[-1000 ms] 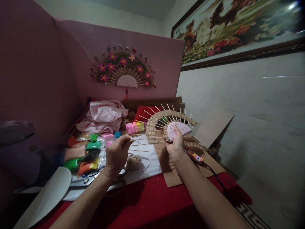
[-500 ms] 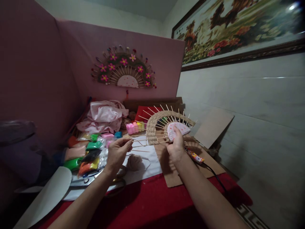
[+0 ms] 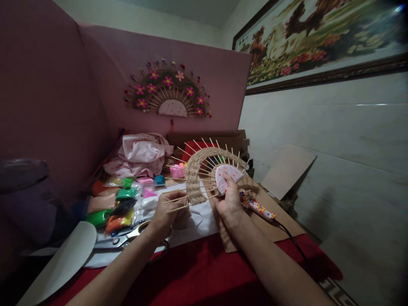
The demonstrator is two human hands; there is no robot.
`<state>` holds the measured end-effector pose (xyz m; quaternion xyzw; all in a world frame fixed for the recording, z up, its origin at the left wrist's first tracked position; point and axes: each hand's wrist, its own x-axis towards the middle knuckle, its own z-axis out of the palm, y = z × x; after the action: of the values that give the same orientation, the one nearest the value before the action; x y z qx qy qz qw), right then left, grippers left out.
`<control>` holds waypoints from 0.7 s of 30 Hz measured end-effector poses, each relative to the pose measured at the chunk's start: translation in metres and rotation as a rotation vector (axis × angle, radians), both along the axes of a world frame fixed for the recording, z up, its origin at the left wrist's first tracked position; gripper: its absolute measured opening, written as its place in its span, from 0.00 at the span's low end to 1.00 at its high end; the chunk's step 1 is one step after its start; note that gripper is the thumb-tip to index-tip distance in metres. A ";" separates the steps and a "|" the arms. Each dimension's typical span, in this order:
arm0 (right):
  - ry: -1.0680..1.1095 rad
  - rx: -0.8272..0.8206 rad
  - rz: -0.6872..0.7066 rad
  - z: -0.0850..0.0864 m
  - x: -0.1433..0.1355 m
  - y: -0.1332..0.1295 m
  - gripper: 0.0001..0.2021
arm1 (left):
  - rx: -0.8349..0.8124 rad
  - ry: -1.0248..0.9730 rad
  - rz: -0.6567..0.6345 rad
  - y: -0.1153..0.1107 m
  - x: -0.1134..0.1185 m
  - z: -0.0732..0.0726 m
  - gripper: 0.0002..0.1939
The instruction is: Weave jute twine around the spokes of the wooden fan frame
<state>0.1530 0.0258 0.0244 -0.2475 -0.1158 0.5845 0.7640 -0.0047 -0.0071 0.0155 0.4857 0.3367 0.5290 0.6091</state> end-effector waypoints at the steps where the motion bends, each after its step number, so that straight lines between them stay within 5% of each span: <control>1: 0.029 -0.002 0.027 0.001 -0.001 -0.001 0.08 | -0.002 0.022 0.079 0.001 -0.002 0.002 0.11; 5: 0.072 -0.001 0.139 0.007 -0.007 -0.009 0.09 | 0.019 0.050 0.285 0.008 -0.012 0.009 0.12; 21: 0.028 0.137 0.017 0.000 -0.008 -0.007 0.12 | 0.240 0.092 0.370 0.004 -0.009 0.010 0.17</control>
<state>0.1449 0.0184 0.0242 -0.1853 -0.1468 0.5850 0.7758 -0.0136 -0.0030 0.0250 0.5083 0.3822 0.6451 0.4235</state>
